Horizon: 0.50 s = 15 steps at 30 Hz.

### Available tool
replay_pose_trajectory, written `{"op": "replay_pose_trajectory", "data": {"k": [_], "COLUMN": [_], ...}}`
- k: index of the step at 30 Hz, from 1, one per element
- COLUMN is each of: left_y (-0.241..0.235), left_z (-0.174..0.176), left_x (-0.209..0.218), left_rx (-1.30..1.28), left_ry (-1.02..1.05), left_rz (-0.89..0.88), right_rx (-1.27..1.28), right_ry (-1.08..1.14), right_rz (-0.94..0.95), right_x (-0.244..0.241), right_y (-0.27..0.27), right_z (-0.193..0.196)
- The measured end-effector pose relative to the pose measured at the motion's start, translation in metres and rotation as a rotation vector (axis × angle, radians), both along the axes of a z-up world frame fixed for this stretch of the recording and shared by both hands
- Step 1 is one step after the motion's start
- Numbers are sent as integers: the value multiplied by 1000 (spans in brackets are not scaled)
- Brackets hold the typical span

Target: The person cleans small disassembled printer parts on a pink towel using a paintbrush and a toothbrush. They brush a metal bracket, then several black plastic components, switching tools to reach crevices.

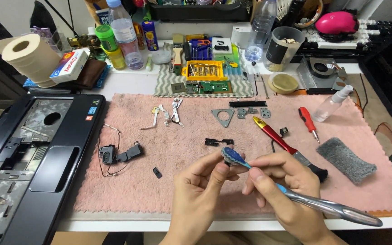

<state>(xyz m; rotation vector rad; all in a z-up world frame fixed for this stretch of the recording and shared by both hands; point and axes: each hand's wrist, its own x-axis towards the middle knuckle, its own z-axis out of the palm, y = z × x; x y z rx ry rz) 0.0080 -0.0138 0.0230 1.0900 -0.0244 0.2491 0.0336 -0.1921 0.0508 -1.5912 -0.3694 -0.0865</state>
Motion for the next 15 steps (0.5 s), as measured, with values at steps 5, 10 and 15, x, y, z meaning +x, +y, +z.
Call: {"op": "replay_pose_trajectory", "data": {"k": [5,10,15], "left_y": [-8,-12,-13], "left_z": [-11,-19,-3], "left_x": [-3,-5,-4], "left_rx": [-270,-334,-362], "left_ry": [186,48,304], "left_rz": [-40,-139,-129], "right_rx": [-128,-82,-113], "right_ry": [-109,-119,-84], "right_rz": [-54,-1,-130], "right_x": [2,1,-6], "right_y": [5,-2,10], "right_z": [4,-8,-16]}}
